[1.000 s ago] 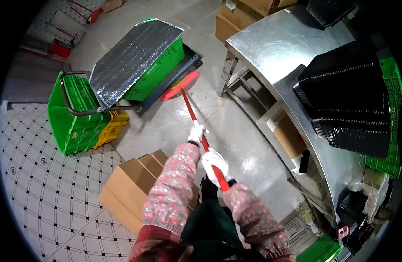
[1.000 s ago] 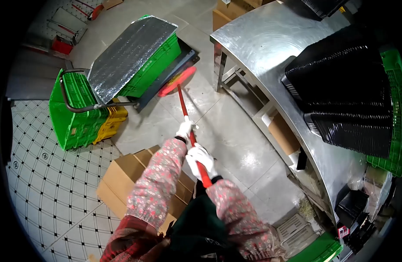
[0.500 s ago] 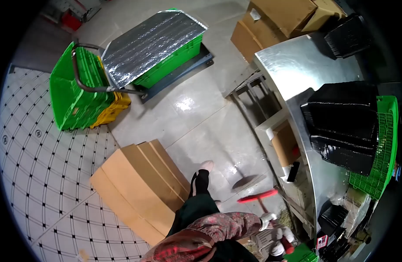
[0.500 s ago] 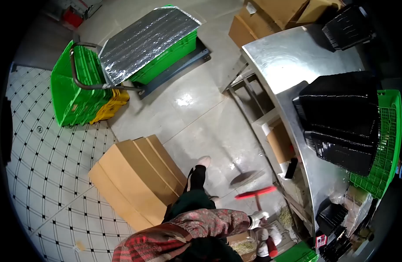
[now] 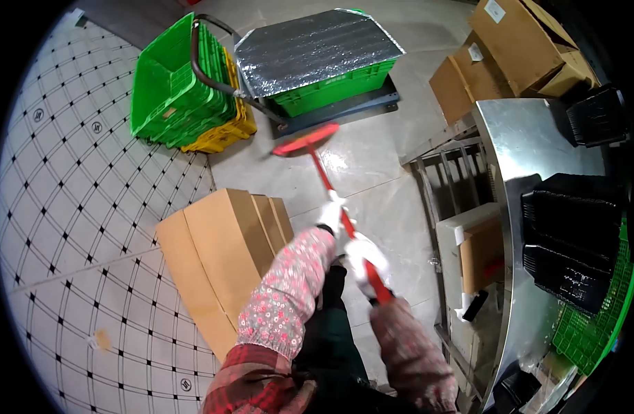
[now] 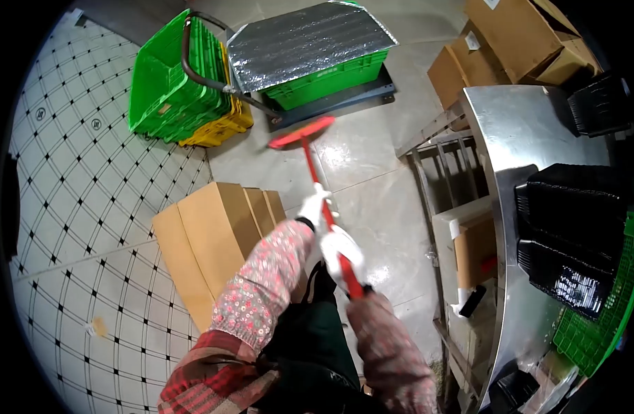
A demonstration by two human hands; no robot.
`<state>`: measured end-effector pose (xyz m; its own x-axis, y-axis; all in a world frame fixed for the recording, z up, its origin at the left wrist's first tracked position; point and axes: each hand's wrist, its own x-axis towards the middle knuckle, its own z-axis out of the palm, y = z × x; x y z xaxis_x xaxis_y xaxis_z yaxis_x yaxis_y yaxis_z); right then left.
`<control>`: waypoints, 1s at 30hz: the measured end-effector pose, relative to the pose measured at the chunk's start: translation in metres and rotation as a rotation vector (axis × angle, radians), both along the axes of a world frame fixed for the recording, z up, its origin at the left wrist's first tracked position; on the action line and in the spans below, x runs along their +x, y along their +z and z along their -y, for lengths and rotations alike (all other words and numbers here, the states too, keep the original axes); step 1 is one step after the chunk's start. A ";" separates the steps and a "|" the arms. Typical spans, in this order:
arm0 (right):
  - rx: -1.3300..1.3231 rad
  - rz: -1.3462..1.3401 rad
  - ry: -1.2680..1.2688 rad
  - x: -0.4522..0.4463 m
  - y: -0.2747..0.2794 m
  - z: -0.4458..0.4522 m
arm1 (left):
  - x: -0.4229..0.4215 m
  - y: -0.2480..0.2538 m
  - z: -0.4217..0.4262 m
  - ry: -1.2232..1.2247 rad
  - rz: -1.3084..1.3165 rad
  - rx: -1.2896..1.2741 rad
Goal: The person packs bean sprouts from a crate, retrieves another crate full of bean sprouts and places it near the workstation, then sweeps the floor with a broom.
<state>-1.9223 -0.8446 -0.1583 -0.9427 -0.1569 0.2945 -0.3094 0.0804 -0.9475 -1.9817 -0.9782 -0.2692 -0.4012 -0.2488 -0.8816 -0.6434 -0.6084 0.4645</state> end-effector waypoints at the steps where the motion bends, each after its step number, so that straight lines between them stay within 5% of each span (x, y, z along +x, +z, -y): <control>1: -0.094 -0.007 0.022 0.010 -0.018 0.029 | 0.009 -0.028 0.024 -0.023 -0.014 -0.110; 6: -0.079 -0.016 0.231 0.089 -0.030 0.009 | 0.087 -0.078 0.033 -0.471 0.078 -0.479; 8: -0.118 0.023 0.236 0.132 -0.021 -0.046 | 0.134 -0.088 -0.020 -0.599 0.165 -0.613; 10: -0.086 0.053 0.220 0.179 -0.008 -0.106 | 0.182 -0.074 -0.084 -0.591 0.142 -0.488; 12: -0.070 0.081 0.205 0.231 -0.009 -0.165 | 0.238 -0.124 -0.143 -0.801 0.011 -0.699; 14: 0.003 0.114 0.145 0.282 0.005 -0.217 | 0.287 -0.176 -0.209 -0.797 0.068 -0.545; 16: 0.013 0.128 0.085 0.341 0.020 -0.273 | 0.340 -0.119 -0.277 -0.627 0.047 -0.295; 17: 0.072 0.136 0.080 0.368 0.037 -0.301 | 0.375 -0.110 -0.321 -0.641 0.101 -0.414; 18: 0.135 0.144 0.078 0.396 0.062 -0.329 | 0.439 -0.201 -0.364 -0.831 0.094 -0.389; 19: 0.228 0.312 0.008 0.428 0.091 -0.353 | 0.463 -0.115 -0.406 -0.829 0.061 -0.329; 20: 0.317 0.477 -0.060 0.459 0.115 -0.376 | 0.492 -0.085 -0.428 -1.297 -0.083 -0.115; 21: 0.261 0.405 -0.120 0.486 0.124 -0.400 | 0.541 -0.095 -0.485 -0.993 0.142 -0.054; 23: 0.239 0.399 -0.206 0.510 0.154 -0.426 | 0.592 -0.052 -0.544 -1.167 0.129 0.017; 25: 0.243 0.643 -0.327 0.508 0.196 -0.428 | 0.574 0.066 -0.541 -0.906 0.269 0.191; 26: 0.216 0.840 -0.418 0.508 0.206 -0.428 | 0.599 0.040 -0.563 -0.930 0.145 0.327; 27: 0.169 0.434 -0.334 0.507 0.194 -0.418 | 0.600 0.054 -0.562 -0.800 0.170 0.374; 30: 0.013 0.297 -0.316 0.484 0.215 -0.391 | 0.566 0.099 -0.528 -0.630 0.174 0.399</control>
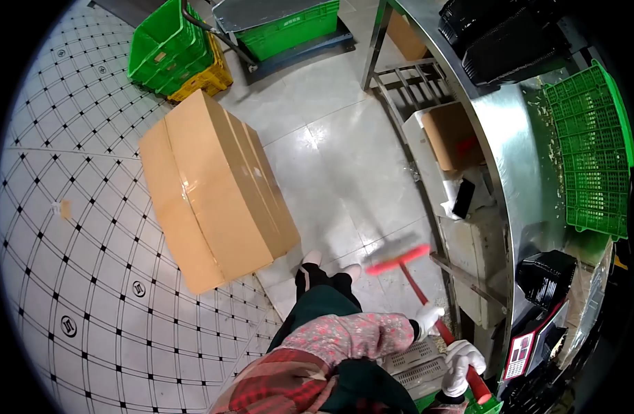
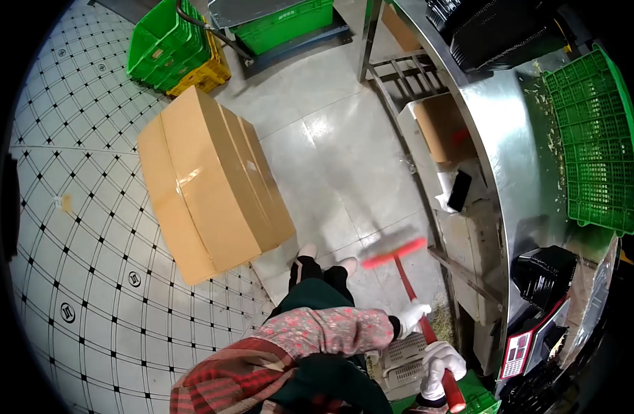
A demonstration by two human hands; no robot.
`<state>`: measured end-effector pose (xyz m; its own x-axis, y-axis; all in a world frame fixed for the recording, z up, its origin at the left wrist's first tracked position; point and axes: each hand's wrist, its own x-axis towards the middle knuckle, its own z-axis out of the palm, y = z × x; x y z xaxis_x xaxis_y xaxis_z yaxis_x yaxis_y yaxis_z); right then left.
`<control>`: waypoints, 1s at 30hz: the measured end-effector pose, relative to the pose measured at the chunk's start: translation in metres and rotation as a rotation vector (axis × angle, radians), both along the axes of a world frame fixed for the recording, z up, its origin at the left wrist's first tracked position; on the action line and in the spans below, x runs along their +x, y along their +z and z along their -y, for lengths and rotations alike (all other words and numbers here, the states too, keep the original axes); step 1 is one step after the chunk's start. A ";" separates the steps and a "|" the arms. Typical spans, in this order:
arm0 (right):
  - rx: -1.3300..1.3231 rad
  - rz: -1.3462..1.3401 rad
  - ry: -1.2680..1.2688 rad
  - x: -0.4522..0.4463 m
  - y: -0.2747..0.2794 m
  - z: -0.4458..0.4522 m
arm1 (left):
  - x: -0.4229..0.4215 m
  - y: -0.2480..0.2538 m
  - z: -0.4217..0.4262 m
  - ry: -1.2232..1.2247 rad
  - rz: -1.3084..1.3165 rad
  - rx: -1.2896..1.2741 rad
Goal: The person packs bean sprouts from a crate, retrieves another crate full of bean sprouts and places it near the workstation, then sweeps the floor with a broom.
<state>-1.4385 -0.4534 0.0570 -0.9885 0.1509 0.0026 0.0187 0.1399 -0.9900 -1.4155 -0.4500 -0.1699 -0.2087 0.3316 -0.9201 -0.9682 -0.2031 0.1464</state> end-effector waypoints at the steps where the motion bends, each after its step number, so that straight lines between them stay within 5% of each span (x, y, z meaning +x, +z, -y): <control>1: -0.048 -0.125 0.033 -0.004 -0.006 0.002 | -0.007 -0.016 0.004 0.098 0.118 0.086; 2: -0.072 -0.194 0.046 -0.015 -0.007 0.013 | -0.043 0.020 0.042 0.263 -0.015 -0.023; 3: 0.172 0.032 0.042 -0.022 -0.009 0.025 | -0.079 0.029 0.092 0.084 -0.186 -0.027; 4: 0.415 0.262 0.040 -0.027 -0.013 0.041 | -0.086 -0.011 0.098 0.328 -0.237 -0.209; 5: 0.179 0.034 -0.120 -0.037 -0.064 0.073 | -0.119 -0.035 0.152 0.139 -0.366 -0.188; 6: -0.065 -0.246 -0.226 -0.046 -0.116 0.106 | -0.155 -0.021 0.187 0.428 -0.401 -0.375; 7: -0.231 -0.521 -0.276 -0.056 -0.167 0.138 | -0.176 -0.079 0.235 0.483 -0.564 -0.297; 8: -0.003 -0.382 0.195 -0.095 -0.151 0.164 | -0.199 -0.078 0.283 0.488 -0.401 -0.255; 10: -0.180 -0.428 0.277 -0.118 -0.193 0.231 | -0.225 -0.079 0.357 0.378 -0.358 -0.446; 11: -0.175 -0.410 0.355 -0.116 -0.211 0.254 | -0.217 -0.151 0.397 0.103 -0.658 -0.767; 12: -0.168 -0.386 0.426 -0.110 -0.224 0.265 | -0.205 -0.174 0.417 0.075 -0.610 -0.789; 14: -0.196 -0.231 0.294 -0.061 -0.224 0.256 | -0.168 -0.152 0.402 -0.291 -0.453 -0.860; 15: -0.239 0.089 0.420 -0.024 -0.231 0.228 | -0.134 -0.201 0.393 -0.519 -0.527 -0.791; 16: -0.422 0.148 0.251 0.008 -0.217 0.210 | -0.105 -0.181 0.361 -0.478 -0.460 -0.714; 17: -0.360 0.225 0.240 0.029 -0.191 0.179 | -0.097 -0.103 0.322 -0.290 -0.162 -0.542; 18: -0.190 0.213 0.288 0.040 -0.159 0.148 | -0.087 -0.056 0.298 -0.425 -0.205 -0.432; 19: -0.080 0.196 0.307 0.051 -0.130 0.121 | -0.038 -0.079 0.250 0.039 -0.175 -0.484; 21: 0.011 0.152 0.323 0.061 -0.088 0.082 | 0.015 -0.095 0.197 -0.505 -0.333 -0.400; 22: 0.050 0.140 0.327 0.062 -0.071 0.069 | 0.047 -0.098 0.160 -0.322 -0.419 -0.456; 23: 0.088 0.184 0.328 0.064 -0.057 0.064 | 0.029 -0.041 0.162 -0.421 -0.409 -0.400; 24: 0.127 0.227 0.324 0.067 -0.046 0.060 | 0.049 -0.053 0.136 -0.105 -0.176 -0.083; 27: 0.256 0.233 0.384 0.075 -0.035 0.058 | 0.089 -0.065 0.106 -0.254 -0.286 0.087; 29: 0.296 0.156 0.389 0.080 -0.029 0.061 | 0.110 -0.064 0.096 -0.079 0.217 0.247; 30: 0.304 0.162 0.349 0.077 -0.019 0.059 | 0.107 -0.055 0.103 -0.051 0.221 0.490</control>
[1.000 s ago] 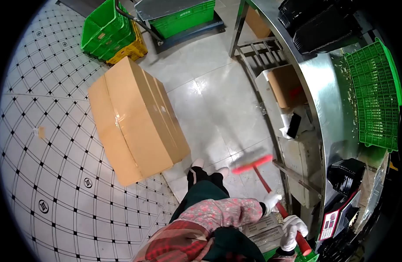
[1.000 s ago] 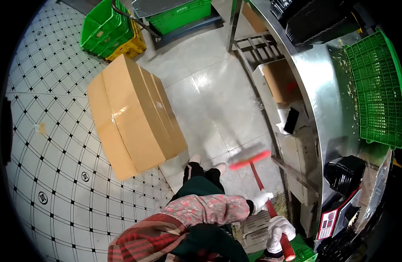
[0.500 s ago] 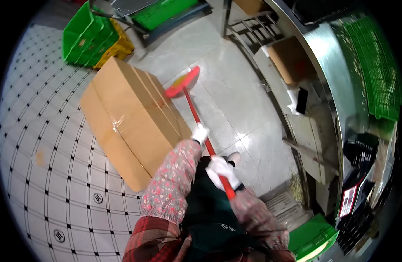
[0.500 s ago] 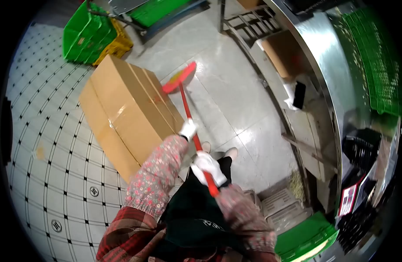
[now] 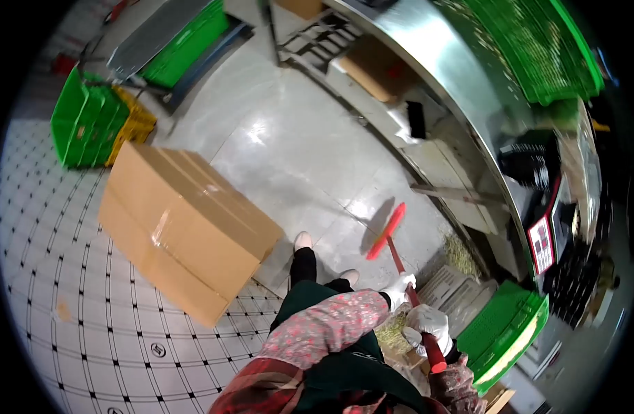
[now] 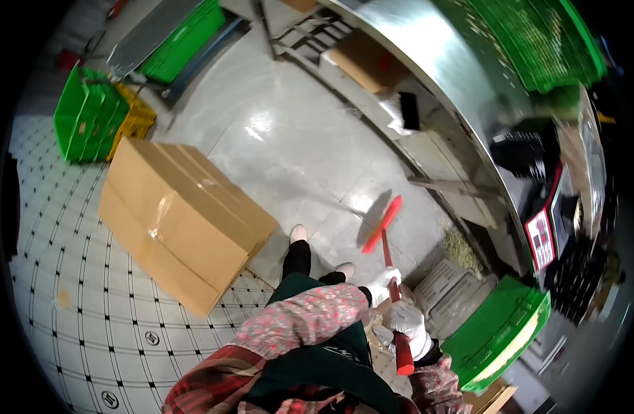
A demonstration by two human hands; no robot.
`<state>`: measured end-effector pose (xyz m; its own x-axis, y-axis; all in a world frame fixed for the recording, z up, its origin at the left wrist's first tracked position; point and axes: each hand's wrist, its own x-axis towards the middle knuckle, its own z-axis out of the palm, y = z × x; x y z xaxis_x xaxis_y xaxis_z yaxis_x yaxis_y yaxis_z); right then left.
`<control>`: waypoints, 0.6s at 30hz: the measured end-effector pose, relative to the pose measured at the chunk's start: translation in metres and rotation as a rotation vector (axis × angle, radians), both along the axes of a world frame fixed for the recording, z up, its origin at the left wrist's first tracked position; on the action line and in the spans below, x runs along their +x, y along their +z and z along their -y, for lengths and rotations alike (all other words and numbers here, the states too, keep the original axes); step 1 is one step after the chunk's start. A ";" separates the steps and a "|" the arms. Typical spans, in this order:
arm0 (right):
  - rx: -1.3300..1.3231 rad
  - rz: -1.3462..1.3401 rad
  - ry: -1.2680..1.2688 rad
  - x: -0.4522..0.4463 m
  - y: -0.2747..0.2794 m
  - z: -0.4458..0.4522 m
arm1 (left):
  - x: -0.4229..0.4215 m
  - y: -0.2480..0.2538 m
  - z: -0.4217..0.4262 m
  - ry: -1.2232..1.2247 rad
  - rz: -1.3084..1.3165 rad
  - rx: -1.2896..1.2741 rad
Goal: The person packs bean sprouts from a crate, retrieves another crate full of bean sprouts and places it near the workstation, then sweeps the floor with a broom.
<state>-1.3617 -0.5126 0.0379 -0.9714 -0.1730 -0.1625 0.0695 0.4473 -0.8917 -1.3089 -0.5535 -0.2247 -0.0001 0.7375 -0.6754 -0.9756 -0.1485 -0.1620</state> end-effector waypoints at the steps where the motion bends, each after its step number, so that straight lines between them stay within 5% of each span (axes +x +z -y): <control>1: -0.123 -0.072 -0.077 0.002 0.010 -0.006 | 0.016 -0.016 -0.009 0.098 0.013 -0.030; 2: -0.244 -0.148 -0.155 0.008 0.019 -0.013 | 0.036 -0.033 -0.018 0.195 0.027 -0.062; 4: -0.379 -0.311 -0.364 0.032 0.023 -0.027 | -0.038 0.052 -0.001 0.122 -0.055 -0.020; 6: -0.472 -0.417 -0.559 0.052 0.004 -0.041 | -0.076 0.064 -0.003 0.030 -0.327 -0.337; 7: -0.334 -0.350 -0.635 0.066 -0.022 -0.047 | -0.077 0.010 -0.008 0.140 -0.344 -0.392; 8: -0.200 -0.282 -0.708 0.077 -0.054 -0.051 | -0.099 -0.033 -0.006 -0.115 -0.779 -0.457; 9: -0.251 -0.264 -0.719 0.074 -0.080 -0.055 | -0.115 -0.077 -0.005 -0.220 -0.816 -0.522; 10: -0.301 -0.242 -0.734 0.069 -0.105 -0.058 | -0.121 -0.097 -0.012 0.006 -0.789 -0.583; 12: -0.432 -0.256 -0.854 0.085 -0.152 -0.058 | -0.130 -0.124 -0.030 -0.337 -0.957 -0.775; 13: -0.368 -0.259 -0.882 0.106 -0.159 -0.072 | -0.112 -0.140 -0.054 -0.371 -0.962 -0.753; 15: -0.349 -0.200 -0.980 0.171 -0.146 -0.095 | -0.049 -0.178 -0.078 -0.861 -1.100 -0.591; 16: -0.441 0.323 -1.185 0.214 -0.131 -0.107 | 0.010 -0.182 -0.100 -0.788 -0.958 -0.661; 17: -0.279 0.047 -1.080 0.244 -0.111 -0.119 | 0.081 -0.218 -0.113 -0.825 -1.162 -0.720; 18: -0.150 -0.037 -1.073 0.269 -0.091 -0.129 | 0.081 -0.064 -0.142 -0.980 -1.097 -0.654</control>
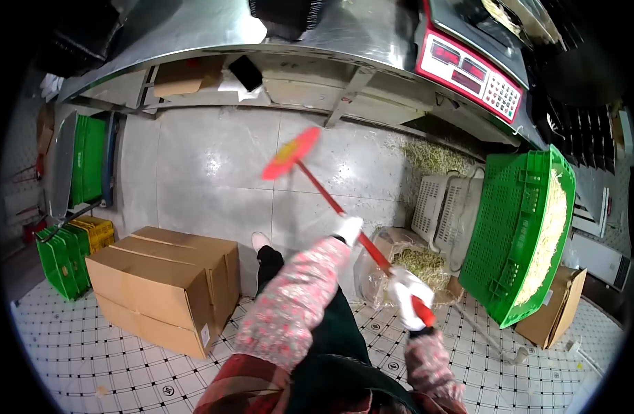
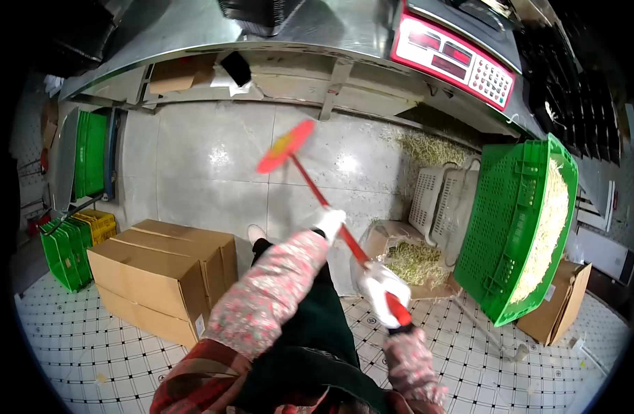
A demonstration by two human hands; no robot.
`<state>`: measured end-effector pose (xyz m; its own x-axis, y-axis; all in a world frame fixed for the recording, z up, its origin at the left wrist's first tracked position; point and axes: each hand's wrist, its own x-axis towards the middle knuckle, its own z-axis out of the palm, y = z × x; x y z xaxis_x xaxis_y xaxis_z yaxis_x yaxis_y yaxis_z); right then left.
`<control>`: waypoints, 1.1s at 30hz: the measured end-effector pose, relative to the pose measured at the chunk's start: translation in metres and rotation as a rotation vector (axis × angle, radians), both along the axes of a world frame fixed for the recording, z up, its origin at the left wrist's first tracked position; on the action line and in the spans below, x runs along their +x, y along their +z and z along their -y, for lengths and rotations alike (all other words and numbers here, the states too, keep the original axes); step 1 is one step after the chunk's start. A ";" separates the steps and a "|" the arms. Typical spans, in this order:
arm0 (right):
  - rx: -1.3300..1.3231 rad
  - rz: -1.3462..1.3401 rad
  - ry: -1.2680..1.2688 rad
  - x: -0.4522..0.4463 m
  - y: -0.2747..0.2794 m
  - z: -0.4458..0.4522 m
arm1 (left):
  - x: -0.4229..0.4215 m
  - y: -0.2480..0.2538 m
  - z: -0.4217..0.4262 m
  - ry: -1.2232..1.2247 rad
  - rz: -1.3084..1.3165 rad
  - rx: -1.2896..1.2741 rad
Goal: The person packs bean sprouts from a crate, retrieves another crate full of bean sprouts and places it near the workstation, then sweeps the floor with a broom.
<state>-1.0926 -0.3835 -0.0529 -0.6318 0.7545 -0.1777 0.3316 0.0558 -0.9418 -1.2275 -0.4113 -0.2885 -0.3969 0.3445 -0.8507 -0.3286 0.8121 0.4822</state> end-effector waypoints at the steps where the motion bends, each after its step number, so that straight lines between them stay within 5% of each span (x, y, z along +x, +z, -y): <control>1: 0.005 0.022 -0.012 0.028 0.017 -0.009 | 0.084 -0.104 -0.002 0.067 0.183 0.085; 3: 0.018 -0.041 -0.018 0.062 0.048 -0.022 | 0.153 -0.078 -0.026 0.106 0.269 0.109; 8: 0.156 -0.267 0.039 0.093 0.095 -0.034 | 0.171 0.089 -0.039 0.435 0.674 0.200; 12: -0.054 -0.378 -0.066 0.113 0.105 -0.036 | 0.156 0.098 0.015 0.717 0.793 0.350; 14: 0.009 -0.171 0.227 0.112 0.080 -0.058 | 0.131 0.042 0.060 0.854 0.594 0.389; 15: -0.248 -0.015 0.270 0.097 0.071 -0.061 | 0.101 0.050 0.072 0.834 0.616 0.206; 18: -0.498 -0.384 0.276 0.059 -0.044 -0.026 | 0.043 0.011 0.095 0.975 0.498 -0.067; 20: -0.228 -0.341 0.388 0.039 -0.048 -0.042 | 0.041 -0.052 0.110 0.879 0.774 0.136; 22: -0.228 -0.318 0.217 0.068 -0.032 -0.078 | 0.092 -0.054 0.044 0.037 0.239 0.348; 23: -0.223 -0.305 0.072 0.089 -0.022 -0.102 | 0.134 -0.105 0.019 0.671 0.868 0.296; 24: -0.219 -0.289 -0.075 0.104 -0.008 -0.124 | 0.136 -0.023 -0.046 0.839 0.925 0.088; 26: -0.072 -0.134 0.181 0.106 0.047 -0.176 | 0.167 0.058 -0.132 0.821 0.942 0.361; 28: 0.068 -0.074 0.254 0.109 0.062 -0.192 | 0.195 0.034 -0.167 0.820 1.088 0.520; 33: 0.277 -0.060 0.416 0.099 0.064 -0.176 | 0.187 0.052 -0.183 0.574 1.234 0.378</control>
